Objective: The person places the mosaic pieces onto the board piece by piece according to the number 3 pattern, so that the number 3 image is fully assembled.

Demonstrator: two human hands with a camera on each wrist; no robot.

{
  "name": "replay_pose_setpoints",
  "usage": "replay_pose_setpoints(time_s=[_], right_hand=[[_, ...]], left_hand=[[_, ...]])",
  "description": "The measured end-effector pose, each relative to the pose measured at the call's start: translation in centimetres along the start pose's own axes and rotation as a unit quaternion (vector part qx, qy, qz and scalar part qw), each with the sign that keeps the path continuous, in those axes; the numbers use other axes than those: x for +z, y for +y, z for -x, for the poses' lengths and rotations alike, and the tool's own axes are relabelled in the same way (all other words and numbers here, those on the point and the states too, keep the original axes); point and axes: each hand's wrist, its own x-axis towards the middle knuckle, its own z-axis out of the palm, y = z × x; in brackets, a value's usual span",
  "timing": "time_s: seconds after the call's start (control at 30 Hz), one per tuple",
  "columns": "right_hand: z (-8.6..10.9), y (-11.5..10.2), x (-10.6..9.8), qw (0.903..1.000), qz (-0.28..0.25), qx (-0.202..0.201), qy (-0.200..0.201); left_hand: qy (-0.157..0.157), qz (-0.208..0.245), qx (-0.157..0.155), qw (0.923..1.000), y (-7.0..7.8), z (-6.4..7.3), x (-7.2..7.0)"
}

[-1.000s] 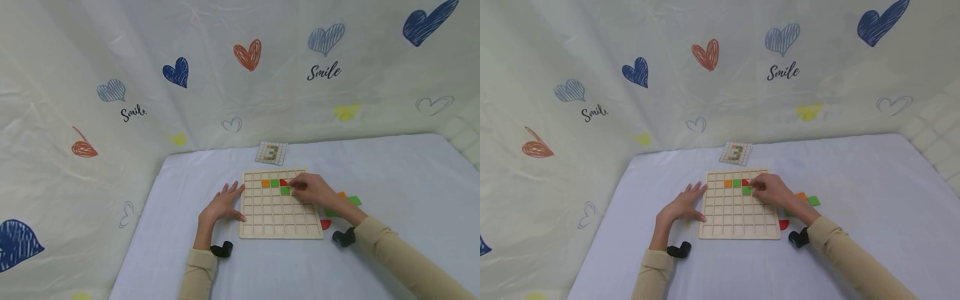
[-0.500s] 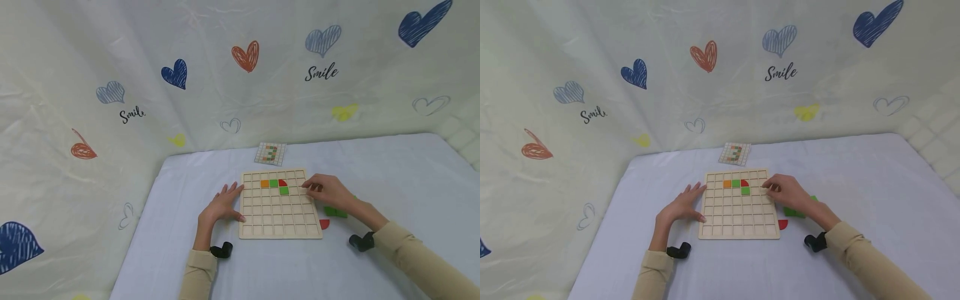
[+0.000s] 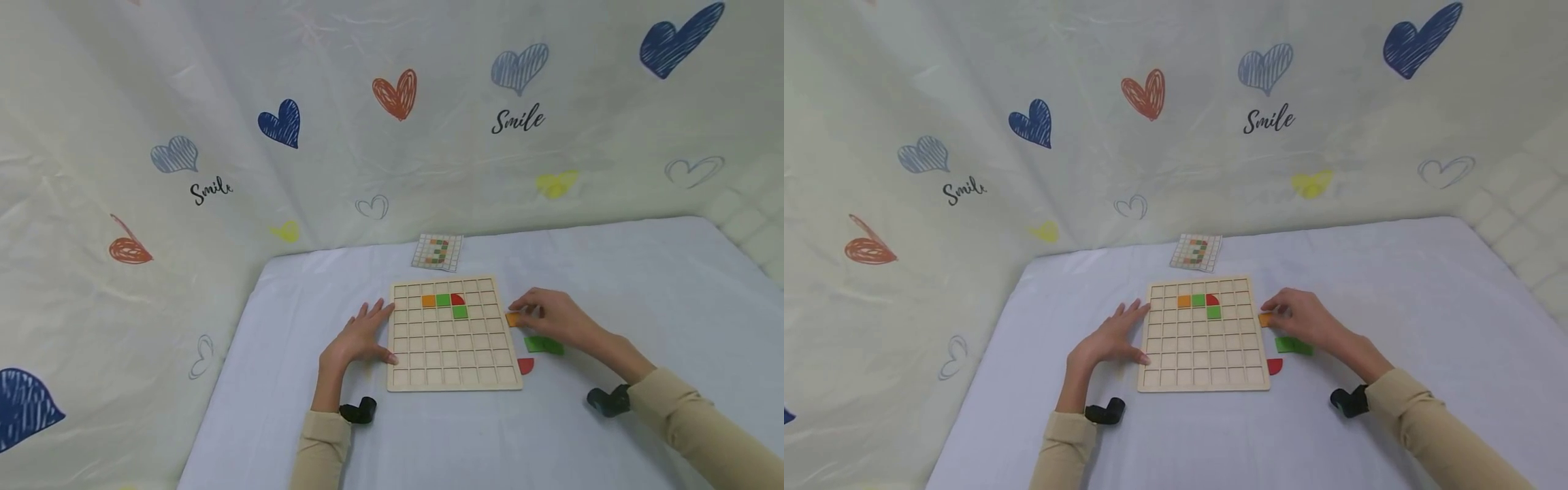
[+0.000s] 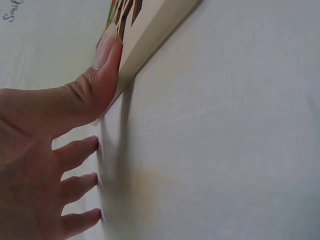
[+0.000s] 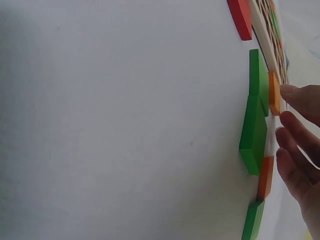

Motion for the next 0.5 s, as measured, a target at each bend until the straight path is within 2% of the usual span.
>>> replay_pose_setpoints(time_s=[0.17, 0.5], right_hand=[[0.20, 0.39, 0.17, 1.0000, -0.001, 0.002, -0.009], [0.41, 0.78, 0.40, 0.9999, 0.005, -0.011, -0.001]], left_hand=[[0.001, 0.006, 0.003, 1.0000, -0.02, 0.12, 0.03], [0.001, 0.007, 0.007, 1.0000, -0.13, 0.10, 0.07]])
